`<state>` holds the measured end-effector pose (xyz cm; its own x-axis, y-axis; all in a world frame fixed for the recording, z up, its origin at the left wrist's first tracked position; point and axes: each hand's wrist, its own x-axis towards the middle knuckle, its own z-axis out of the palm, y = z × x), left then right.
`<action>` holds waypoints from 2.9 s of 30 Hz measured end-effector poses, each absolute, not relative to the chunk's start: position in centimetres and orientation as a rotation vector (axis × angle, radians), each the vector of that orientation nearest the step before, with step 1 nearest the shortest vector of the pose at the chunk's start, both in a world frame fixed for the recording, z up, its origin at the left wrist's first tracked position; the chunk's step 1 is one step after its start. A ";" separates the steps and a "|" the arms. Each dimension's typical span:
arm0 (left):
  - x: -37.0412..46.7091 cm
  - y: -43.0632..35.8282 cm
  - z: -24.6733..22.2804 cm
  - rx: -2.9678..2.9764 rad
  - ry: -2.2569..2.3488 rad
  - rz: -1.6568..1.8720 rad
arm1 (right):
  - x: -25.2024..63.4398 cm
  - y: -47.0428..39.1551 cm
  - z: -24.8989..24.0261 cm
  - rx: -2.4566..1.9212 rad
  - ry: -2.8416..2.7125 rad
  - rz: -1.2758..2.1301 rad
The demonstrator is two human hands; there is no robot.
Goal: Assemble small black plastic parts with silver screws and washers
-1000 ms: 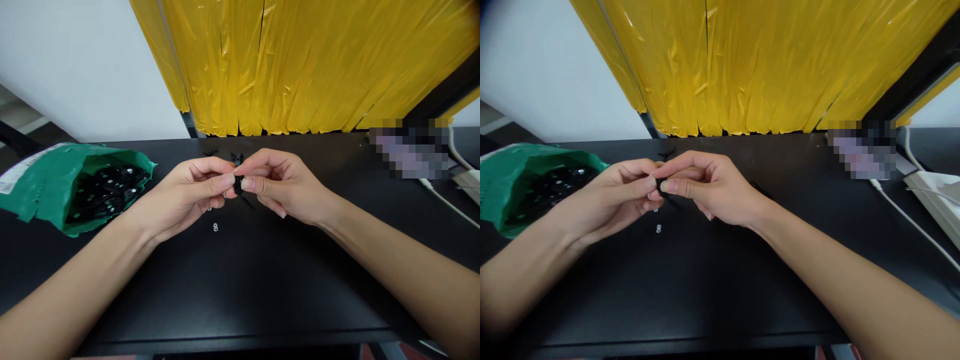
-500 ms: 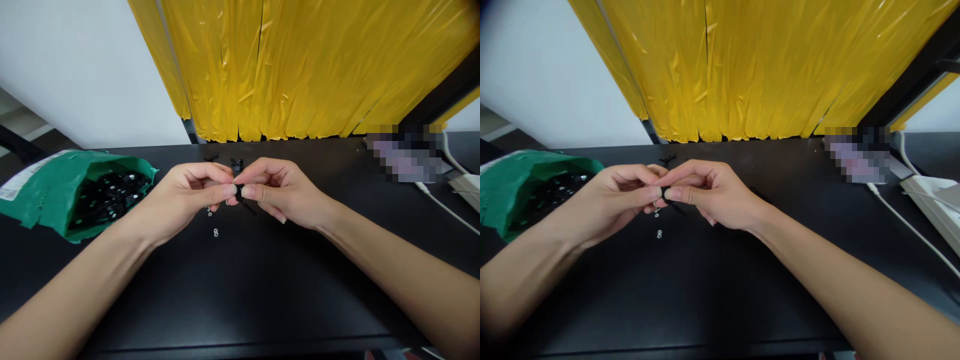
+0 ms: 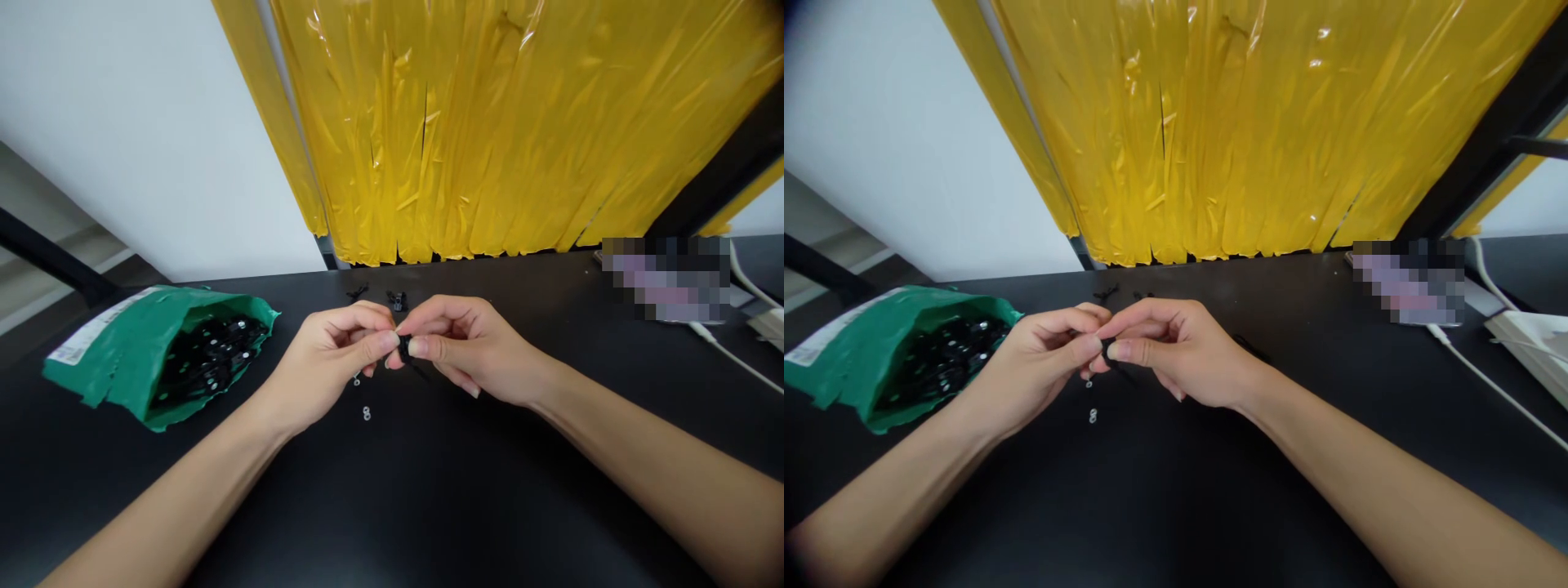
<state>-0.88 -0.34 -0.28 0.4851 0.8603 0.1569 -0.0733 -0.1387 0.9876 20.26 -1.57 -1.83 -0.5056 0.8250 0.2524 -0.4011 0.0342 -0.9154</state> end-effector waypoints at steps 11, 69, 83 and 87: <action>-1.0 -0.7 0.0 1.102 0.663 0.752 | 20.0 -2.0 -1.5 -0.462 -1.333 1.706; -0.9 -0.8 0.0 1.155 0.775 0.833 | 20.0 -1.9 -1.4 -0.580 -1.238 1.688; -0.4 -1.4 0.2 1.316 0.729 0.913 | 20.3 -2.0 -2.0 -0.440 -1.213 1.898; -0.6 -1.2 -0.1 1.279 0.724 0.856 | 20.2 -2.1 -2.2 -0.398 -1.201 1.945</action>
